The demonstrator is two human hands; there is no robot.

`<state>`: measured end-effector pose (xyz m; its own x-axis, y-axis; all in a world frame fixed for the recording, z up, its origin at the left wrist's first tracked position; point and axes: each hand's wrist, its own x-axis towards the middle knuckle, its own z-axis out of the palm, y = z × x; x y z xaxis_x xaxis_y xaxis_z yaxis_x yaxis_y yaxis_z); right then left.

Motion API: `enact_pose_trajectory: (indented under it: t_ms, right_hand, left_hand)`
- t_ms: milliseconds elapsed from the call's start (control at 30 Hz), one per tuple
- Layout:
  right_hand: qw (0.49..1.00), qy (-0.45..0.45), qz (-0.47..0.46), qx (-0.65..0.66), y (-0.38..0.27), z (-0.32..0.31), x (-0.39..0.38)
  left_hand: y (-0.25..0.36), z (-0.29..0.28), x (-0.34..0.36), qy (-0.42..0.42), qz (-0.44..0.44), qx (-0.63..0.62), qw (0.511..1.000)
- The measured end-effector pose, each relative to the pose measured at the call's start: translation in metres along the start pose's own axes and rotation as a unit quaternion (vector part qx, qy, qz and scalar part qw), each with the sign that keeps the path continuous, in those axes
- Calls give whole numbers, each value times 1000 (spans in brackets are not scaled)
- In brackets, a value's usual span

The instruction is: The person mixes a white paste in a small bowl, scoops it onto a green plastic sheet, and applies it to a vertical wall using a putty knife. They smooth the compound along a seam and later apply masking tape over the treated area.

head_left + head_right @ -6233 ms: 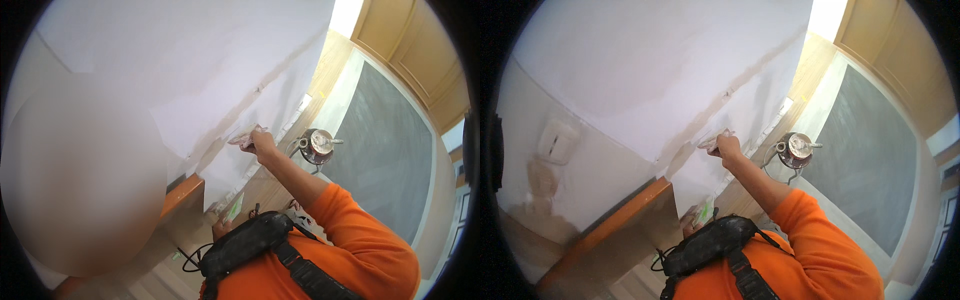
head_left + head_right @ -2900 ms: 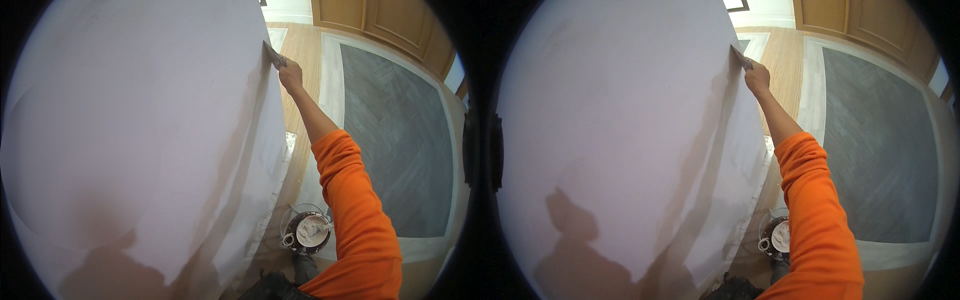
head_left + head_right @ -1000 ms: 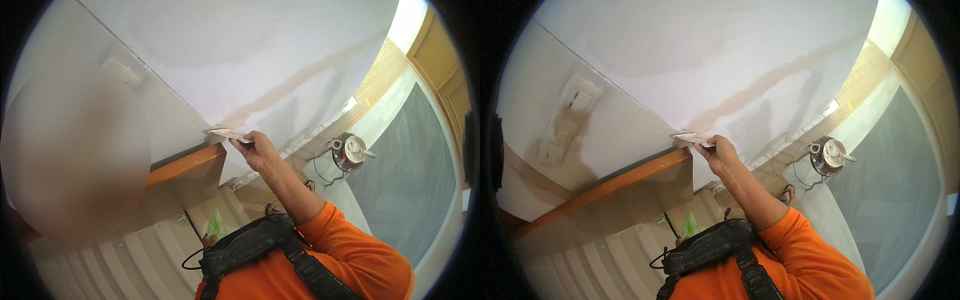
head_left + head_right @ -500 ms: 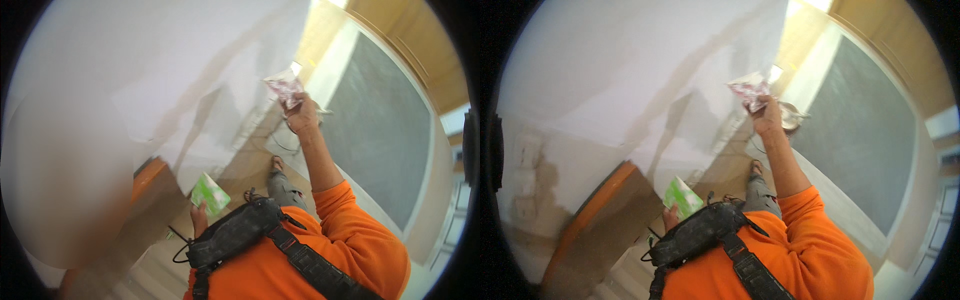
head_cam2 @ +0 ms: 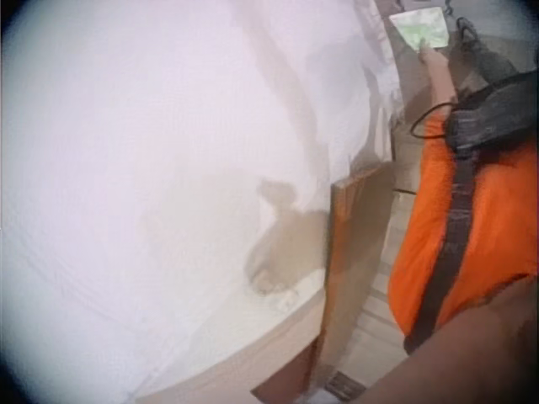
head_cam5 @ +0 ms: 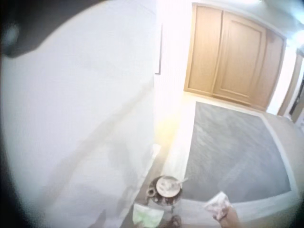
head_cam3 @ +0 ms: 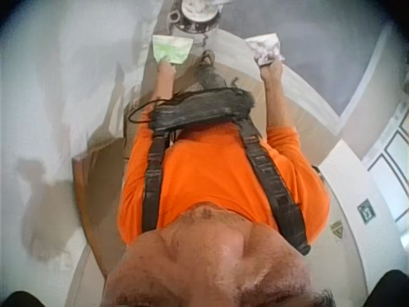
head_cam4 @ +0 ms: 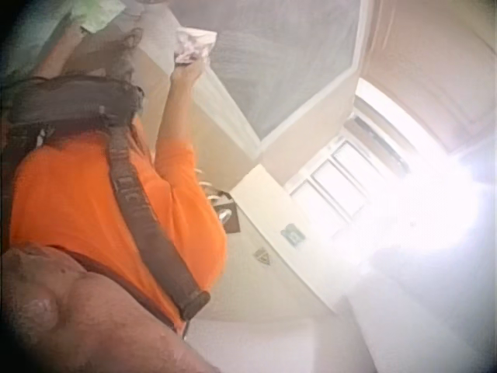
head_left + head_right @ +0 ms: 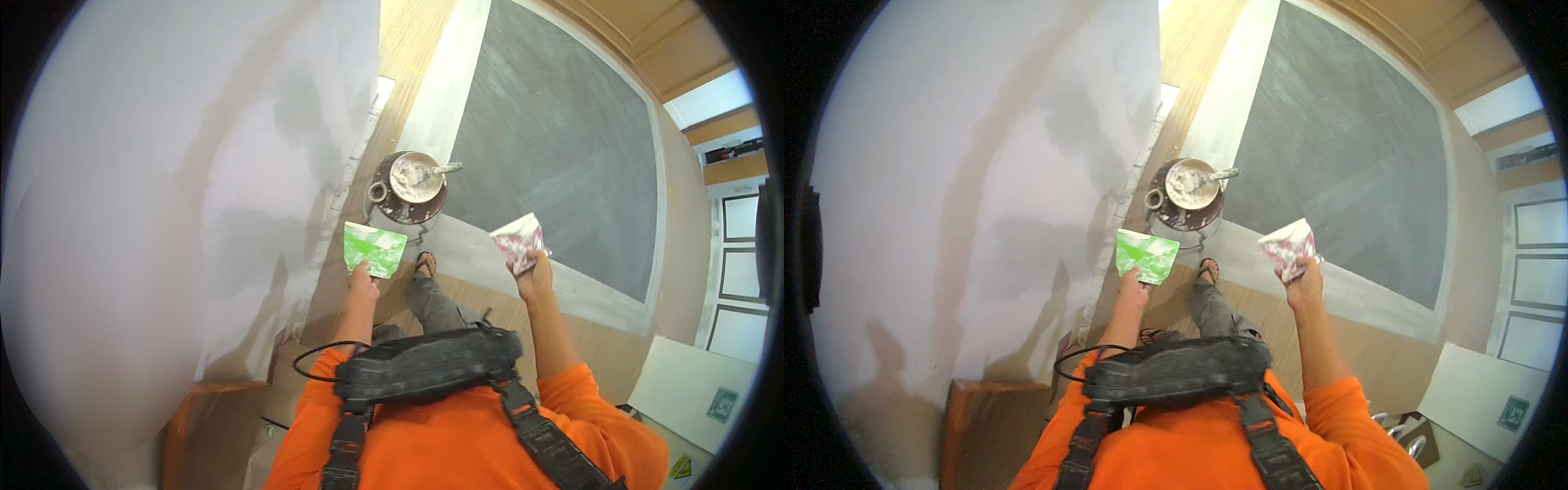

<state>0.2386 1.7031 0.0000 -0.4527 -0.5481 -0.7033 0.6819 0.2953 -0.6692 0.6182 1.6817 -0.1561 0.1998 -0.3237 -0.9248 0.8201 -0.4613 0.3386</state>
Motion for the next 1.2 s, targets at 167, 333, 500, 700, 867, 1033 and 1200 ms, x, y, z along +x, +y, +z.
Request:
enact_pose_trajectory:
  t_ms: [167,333,500,700,867,1033,1200]
  right_hand:
    - [996,19,-15,-88,-3,-16,32]
    - [993,-5,16,-121,-18,-20,66]
    - [994,-24,64,-81,-14,16,65]
    - [986,-35,133,-91,36,49,84]
    - [971,-11,201,-130,94,72,81]
    - [964,1,214,-160,126,105,93]
    - [957,-78,231,-158,123,155,92]
  left_hand:
    - [-98,58,100,-33,-69,-124,989]
    - [-128,87,135,-29,-100,-133,986]
    - [-110,85,124,-44,-130,-67,988]
    - [-88,72,99,-103,-49,101,988]
    - [-71,65,36,-122,67,270,953]
    - [-52,66,-7,-194,193,523,807]
    - [-50,44,1,-251,206,607,726]
